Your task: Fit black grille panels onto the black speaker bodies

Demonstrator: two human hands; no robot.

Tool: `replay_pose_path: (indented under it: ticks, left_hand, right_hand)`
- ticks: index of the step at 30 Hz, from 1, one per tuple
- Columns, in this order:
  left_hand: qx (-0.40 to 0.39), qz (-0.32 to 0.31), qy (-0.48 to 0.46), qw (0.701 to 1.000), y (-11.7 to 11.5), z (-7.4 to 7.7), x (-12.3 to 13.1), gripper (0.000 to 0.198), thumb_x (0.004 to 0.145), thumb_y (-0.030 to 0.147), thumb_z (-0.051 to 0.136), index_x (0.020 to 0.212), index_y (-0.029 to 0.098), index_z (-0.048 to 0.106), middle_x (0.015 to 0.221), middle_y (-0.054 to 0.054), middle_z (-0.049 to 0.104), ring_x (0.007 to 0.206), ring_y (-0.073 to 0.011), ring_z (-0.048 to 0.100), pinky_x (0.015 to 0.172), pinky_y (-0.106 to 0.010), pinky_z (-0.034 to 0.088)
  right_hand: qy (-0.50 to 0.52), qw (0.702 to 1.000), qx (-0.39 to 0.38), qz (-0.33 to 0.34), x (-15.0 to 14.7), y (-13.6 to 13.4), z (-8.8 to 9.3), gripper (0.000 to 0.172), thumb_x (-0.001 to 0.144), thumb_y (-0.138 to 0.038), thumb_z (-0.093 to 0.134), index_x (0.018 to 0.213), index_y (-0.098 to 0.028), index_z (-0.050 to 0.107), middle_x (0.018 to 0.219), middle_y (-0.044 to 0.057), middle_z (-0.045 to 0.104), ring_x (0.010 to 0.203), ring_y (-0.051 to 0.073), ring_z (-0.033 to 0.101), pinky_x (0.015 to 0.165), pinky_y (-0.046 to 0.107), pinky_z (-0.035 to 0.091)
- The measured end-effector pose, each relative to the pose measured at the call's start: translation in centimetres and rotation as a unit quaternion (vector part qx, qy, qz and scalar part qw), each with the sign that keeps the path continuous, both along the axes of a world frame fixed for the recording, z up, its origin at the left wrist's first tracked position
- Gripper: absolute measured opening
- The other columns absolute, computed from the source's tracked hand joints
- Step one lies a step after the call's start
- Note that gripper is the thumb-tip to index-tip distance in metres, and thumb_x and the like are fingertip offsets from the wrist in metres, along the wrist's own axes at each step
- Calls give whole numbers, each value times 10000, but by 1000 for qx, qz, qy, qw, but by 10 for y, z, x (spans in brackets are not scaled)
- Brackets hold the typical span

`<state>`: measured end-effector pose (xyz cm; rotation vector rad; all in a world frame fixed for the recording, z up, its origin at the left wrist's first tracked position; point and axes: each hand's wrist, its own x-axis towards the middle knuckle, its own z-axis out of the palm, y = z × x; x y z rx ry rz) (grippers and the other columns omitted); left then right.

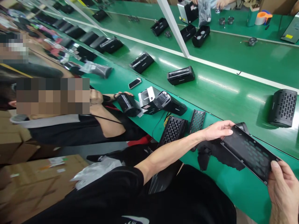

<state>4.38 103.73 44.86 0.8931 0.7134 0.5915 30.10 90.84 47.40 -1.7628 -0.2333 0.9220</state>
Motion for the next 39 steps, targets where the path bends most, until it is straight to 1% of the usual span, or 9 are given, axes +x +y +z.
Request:
replay_pose_path:
  ticks: [4,8,12,14,16,21,26,31,39]
  left_hand:
    - [-25,-5,-19,999,0,-6,1,596,758,463,932,1201,194,639,961,-14,667,796,-126,597,706,-256,451]
    - [-17,-4,-16,1000,-1,-12,1,598,777,445,927,1244,196,649,988,-21,663,805,-125,606,698,-252,461]
    - [0,-5,-5,1000,-3,-16,1,626,794,477,921,1280,189,652,975,-17,653,797,-120,596,675,-245,458]
    - [2,-6,2,1000,-3,-17,1,649,796,491,919,1304,188,651,974,-16,653,801,-119,589,677,-245,458]
    - [-3,-8,2,1000,-4,-18,2,668,794,504,919,1317,189,650,981,-20,658,811,-121,591,683,-245,460]
    - [-28,-8,-22,999,-6,-17,2,665,782,514,921,1307,196,662,999,-32,670,823,-130,604,698,-249,468]
    - [-3,-11,-18,1000,-7,-15,0,692,784,530,918,1320,179,656,1009,-44,688,809,-127,610,681,-240,465]
    - [8,-2,-7,1000,-9,-17,-1,680,796,521,913,1323,184,646,1006,-45,690,812,-127,615,676,-234,475]
    - [14,-12,3,1000,-11,-14,-2,663,817,524,886,1320,184,621,965,-18,649,790,-113,592,666,-228,479]
  right_hand:
    - [-4,1000,-21,-12,-4,2,5,830,260,-539,1105,921,-195,741,808,15,680,646,142,610,529,235,547]
    - [-1,998,-45,-31,-7,5,7,826,221,-522,1104,890,-205,738,736,9,627,600,139,563,440,218,462]
    - [20,999,-15,-38,-4,2,2,842,198,-490,1110,899,-196,748,831,46,685,686,169,636,524,243,552]
    - [28,999,10,-29,-1,0,-1,825,227,-481,1113,908,-189,751,839,46,697,692,162,643,571,253,585]
    - [29,999,17,-16,1,-3,-4,787,275,-472,1113,910,-182,749,790,32,682,646,148,623,550,244,571]
    - [15,1000,5,-24,0,-5,-8,764,309,-452,1105,917,-171,738,676,-13,606,526,103,516,421,193,410]
    - [-3,999,50,-4,4,-6,-18,764,364,-527,1090,927,-169,717,764,0,648,596,128,572,535,278,533]
    - [-23,998,56,3,6,-7,-21,721,446,-550,1074,953,-176,722,797,6,655,629,140,582,561,290,519]
    - [-15,999,37,-17,1,-3,-13,828,321,-575,1088,938,-163,722,768,-5,642,607,119,551,505,240,454]
